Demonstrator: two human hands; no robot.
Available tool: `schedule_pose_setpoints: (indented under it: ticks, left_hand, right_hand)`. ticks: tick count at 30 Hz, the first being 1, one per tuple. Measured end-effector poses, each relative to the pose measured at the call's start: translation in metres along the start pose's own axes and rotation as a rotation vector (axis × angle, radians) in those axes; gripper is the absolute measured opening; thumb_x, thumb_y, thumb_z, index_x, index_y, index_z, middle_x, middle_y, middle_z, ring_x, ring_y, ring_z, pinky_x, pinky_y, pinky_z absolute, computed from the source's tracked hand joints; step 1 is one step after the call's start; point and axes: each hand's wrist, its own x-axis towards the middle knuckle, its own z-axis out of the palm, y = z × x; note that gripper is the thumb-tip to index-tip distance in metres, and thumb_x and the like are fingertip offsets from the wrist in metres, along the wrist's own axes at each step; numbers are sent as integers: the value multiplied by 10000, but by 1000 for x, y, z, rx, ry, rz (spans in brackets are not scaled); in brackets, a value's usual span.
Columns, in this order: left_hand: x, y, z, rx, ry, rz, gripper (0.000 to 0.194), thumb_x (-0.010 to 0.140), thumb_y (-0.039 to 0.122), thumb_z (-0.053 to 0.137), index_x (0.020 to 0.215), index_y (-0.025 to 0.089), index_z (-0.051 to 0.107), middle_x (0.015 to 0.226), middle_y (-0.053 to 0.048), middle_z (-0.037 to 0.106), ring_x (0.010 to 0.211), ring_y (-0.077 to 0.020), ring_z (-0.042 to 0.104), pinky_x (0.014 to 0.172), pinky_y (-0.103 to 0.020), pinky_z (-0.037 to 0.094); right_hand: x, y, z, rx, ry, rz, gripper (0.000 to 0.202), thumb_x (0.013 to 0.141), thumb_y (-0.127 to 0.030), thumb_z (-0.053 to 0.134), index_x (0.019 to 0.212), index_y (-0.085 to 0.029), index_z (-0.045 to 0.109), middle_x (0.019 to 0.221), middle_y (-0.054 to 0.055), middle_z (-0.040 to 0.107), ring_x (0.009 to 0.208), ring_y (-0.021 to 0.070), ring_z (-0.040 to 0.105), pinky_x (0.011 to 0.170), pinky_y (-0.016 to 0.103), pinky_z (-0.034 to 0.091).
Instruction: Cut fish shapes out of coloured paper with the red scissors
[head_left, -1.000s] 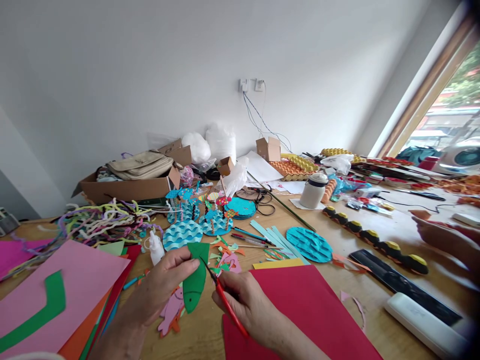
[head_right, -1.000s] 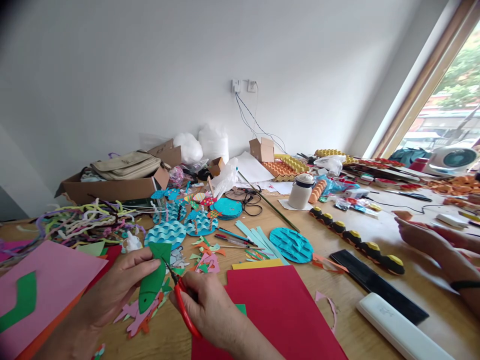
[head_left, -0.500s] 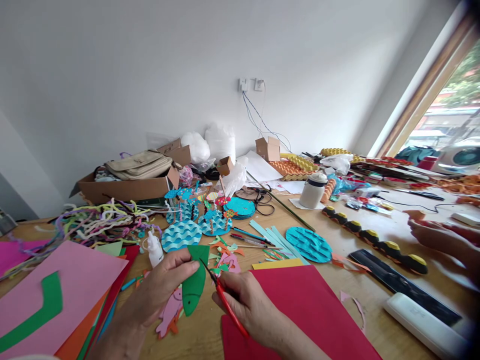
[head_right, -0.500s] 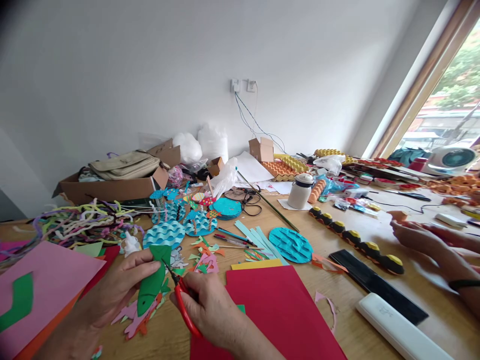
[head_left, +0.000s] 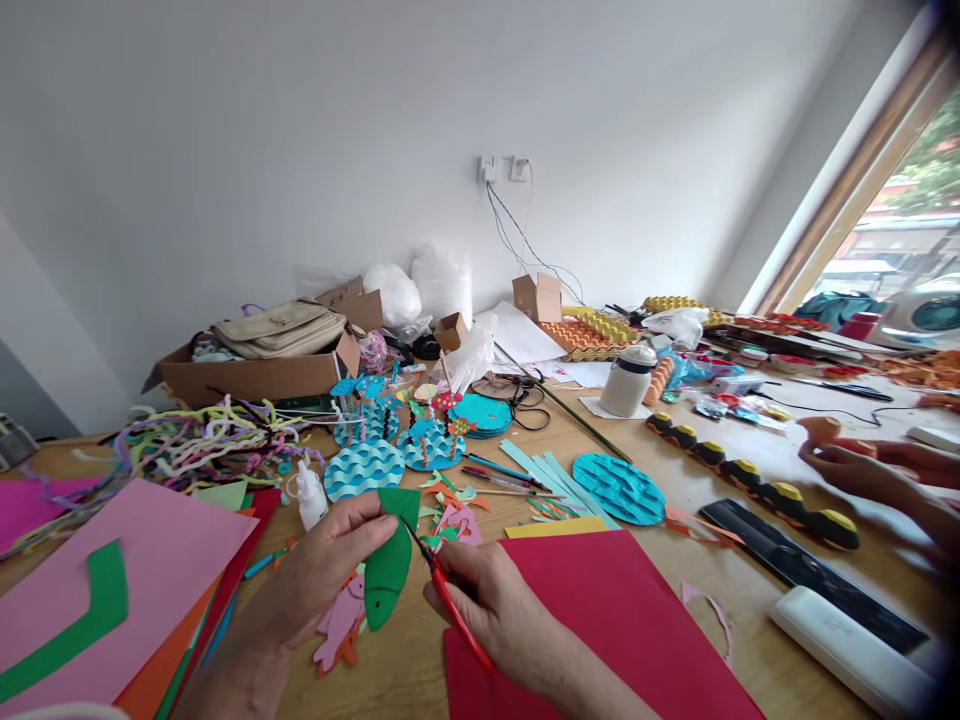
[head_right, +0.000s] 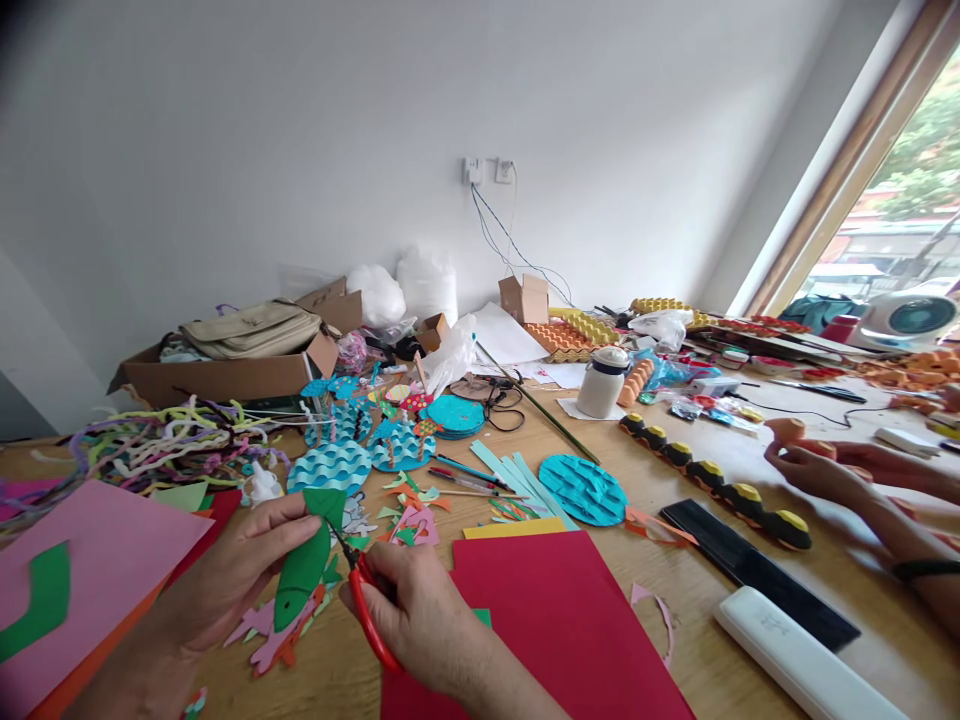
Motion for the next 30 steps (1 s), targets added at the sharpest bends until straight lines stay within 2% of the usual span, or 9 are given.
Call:
schedule_pose_setpoints:
  ticks: [7,11,17,20,24,30]
  left_hand:
    - [0,0,0,-32,22,-42,167,747,324,583,678,173,586,536,34,551,472,-104,467,472,-208,396]
    - [1,3,-3,-10,24,2,156,726,343,602,765,193,623,572,38,584,551,-127,521,567,-226,418]
    - [4,5,-4,-4,101,-8,179,664,353,653,661,182,601,567,39,573,516,-119,503,521,-216,389]
    - [4,5,1,-58,136,-16,169,664,335,659,666,183,585,545,54,547,497,-103,480,510,-204,380]
    - [5,4,10,-193,207,-3,168,663,311,665,680,182,559,570,55,553,499,-92,472,508,-200,386]
    - [9,-9,20,-257,281,31,200,623,292,698,751,192,581,580,58,595,502,-90,485,503,-192,386]
  right_hand:
    - [0,0,-1,-34,21,-11,331,854,-304,474,586,-179,327,524,-65,305,503,71,258,440,195,194]
    - [0,2,-1,-38,14,-20,343,852,-322,479,580,-178,328,513,-65,304,493,69,259,432,195,191]
    - [-1,0,-2,8,3,-13,307,842,-258,475,579,-176,339,515,-65,310,489,67,255,429,192,201]
    - [0,-1,1,120,-17,36,303,845,-285,455,580,-177,357,516,-60,326,483,68,275,423,192,211]
    - [1,2,10,333,-10,134,337,830,-394,464,581,-183,379,476,-63,356,423,61,343,397,174,256]
    - [2,8,24,599,-7,239,411,776,-569,485,655,-179,440,416,-79,395,337,52,354,337,149,281]
